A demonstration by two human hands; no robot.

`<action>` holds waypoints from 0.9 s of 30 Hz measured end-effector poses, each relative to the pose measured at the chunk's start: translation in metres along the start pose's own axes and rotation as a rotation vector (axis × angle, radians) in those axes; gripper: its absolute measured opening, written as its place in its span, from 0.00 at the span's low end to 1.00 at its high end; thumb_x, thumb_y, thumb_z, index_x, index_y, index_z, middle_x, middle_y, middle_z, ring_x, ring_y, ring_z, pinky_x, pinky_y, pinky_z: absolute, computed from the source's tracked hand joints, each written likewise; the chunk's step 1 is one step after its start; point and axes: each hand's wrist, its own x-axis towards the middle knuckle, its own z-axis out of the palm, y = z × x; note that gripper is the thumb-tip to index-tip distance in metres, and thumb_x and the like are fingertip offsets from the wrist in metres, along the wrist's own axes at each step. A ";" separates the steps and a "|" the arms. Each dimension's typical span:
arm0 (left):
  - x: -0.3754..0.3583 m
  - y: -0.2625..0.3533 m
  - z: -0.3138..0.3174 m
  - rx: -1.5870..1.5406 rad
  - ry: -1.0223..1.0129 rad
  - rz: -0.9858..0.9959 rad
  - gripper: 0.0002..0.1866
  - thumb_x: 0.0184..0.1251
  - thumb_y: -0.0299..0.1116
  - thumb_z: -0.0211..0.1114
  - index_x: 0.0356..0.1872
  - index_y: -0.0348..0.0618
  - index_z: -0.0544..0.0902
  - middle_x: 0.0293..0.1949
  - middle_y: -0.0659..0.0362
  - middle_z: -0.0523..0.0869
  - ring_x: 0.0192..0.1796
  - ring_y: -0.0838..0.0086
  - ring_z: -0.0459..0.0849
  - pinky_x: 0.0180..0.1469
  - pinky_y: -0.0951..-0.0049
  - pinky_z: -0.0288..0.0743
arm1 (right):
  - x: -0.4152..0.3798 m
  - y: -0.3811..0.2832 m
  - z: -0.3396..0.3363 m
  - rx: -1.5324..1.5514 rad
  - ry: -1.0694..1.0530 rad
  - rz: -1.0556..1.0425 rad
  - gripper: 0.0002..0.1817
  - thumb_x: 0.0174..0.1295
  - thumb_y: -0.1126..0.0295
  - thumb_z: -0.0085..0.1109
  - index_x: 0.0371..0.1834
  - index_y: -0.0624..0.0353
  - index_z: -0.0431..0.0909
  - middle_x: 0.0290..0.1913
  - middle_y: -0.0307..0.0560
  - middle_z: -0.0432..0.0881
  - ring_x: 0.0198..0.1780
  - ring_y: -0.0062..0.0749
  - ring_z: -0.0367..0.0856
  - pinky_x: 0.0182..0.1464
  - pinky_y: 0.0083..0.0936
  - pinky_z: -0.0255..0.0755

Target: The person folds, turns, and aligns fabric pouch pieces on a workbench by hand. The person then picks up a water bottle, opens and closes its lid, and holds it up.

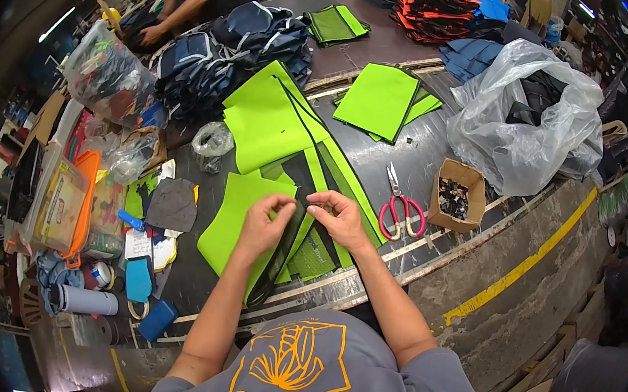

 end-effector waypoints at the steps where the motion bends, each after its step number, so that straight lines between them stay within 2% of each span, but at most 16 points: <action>1: 0.006 -0.005 -0.004 0.241 0.111 0.098 0.14 0.73 0.36 0.74 0.53 0.40 0.87 0.43 0.60 0.87 0.48 0.72 0.84 0.52 0.67 0.76 | -0.001 -0.001 0.000 0.018 0.002 0.021 0.11 0.69 0.75 0.73 0.52 0.65 0.89 0.42 0.35 0.90 0.40 0.13 0.80 0.46 0.15 0.74; 3: 0.014 -0.016 -0.009 0.722 0.335 0.299 0.21 0.70 0.40 0.74 0.59 0.42 0.85 0.55 0.53 0.87 0.61 0.59 0.83 0.64 0.55 0.74 | -0.001 -0.001 0.000 0.035 0.005 0.039 0.11 0.70 0.76 0.73 0.53 0.65 0.89 0.42 0.35 0.90 0.41 0.13 0.82 0.47 0.16 0.76; 4: 0.016 -0.022 -0.009 0.722 0.334 0.301 0.21 0.70 0.40 0.74 0.59 0.42 0.85 0.55 0.53 0.87 0.61 0.59 0.83 0.64 0.55 0.74 | -0.001 0.000 0.000 0.028 -0.005 0.031 0.11 0.70 0.76 0.73 0.53 0.65 0.89 0.42 0.36 0.91 0.42 0.14 0.82 0.48 0.16 0.76; 7: 0.016 -0.033 -0.008 0.796 0.275 0.295 0.24 0.68 0.40 0.74 0.64 0.47 0.83 0.62 0.50 0.81 0.70 0.51 0.75 0.72 0.50 0.65 | -0.001 0.004 -0.001 0.016 -0.026 0.018 0.11 0.69 0.76 0.73 0.53 0.65 0.89 0.43 0.37 0.91 0.43 0.15 0.83 0.50 0.17 0.77; 10: 0.017 -0.037 -0.008 0.750 0.240 0.261 0.24 0.68 0.42 0.75 0.62 0.47 0.84 0.60 0.52 0.80 0.69 0.53 0.75 0.73 0.44 0.62 | 0.000 0.007 -0.001 -0.070 -0.017 -0.058 0.10 0.70 0.77 0.72 0.53 0.66 0.89 0.44 0.39 0.91 0.44 0.16 0.84 0.51 0.18 0.78; 14: 0.018 -0.031 -0.010 0.767 0.198 0.247 0.22 0.67 0.46 0.76 0.58 0.48 0.85 0.57 0.53 0.80 0.68 0.55 0.74 0.74 0.38 0.59 | 0.001 0.007 0.004 -0.017 0.014 -0.144 0.10 0.70 0.77 0.72 0.52 0.66 0.90 0.45 0.41 0.92 0.45 0.18 0.85 0.52 0.19 0.79; 18: 0.026 -0.024 -0.015 0.777 0.144 0.279 0.20 0.66 0.46 0.77 0.54 0.50 0.85 0.55 0.54 0.79 0.67 0.56 0.74 0.74 0.34 0.57 | -0.002 0.004 -0.001 0.009 -0.032 0.000 0.10 0.70 0.77 0.72 0.52 0.66 0.90 0.45 0.41 0.92 0.46 0.18 0.85 0.53 0.19 0.79; 24: 0.036 -0.019 -0.017 0.784 0.069 0.282 0.19 0.64 0.44 0.79 0.51 0.50 0.86 0.54 0.55 0.80 0.67 0.57 0.75 0.74 0.33 0.57 | -0.003 0.003 -0.002 -0.016 -0.035 -0.012 0.10 0.70 0.77 0.71 0.52 0.66 0.90 0.45 0.40 0.92 0.46 0.17 0.85 0.53 0.19 0.79; 27: 0.043 -0.016 -0.019 0.808 0.058 0.378 0.18 0.62 0.42 0.80 0.49 0.48 0.86 0.47 0.56 0.83 0.60 0.58 0.81 0.75 0.31 0.53 | -0.002 0.002 -0.001 -0.041 -0.041 -0.017 0.10 0.70 0.77 0.71 0.52 0.66 0.90 0.45 0.39 0.92 0.45 0.17 0.85 0.53 0.19 0.79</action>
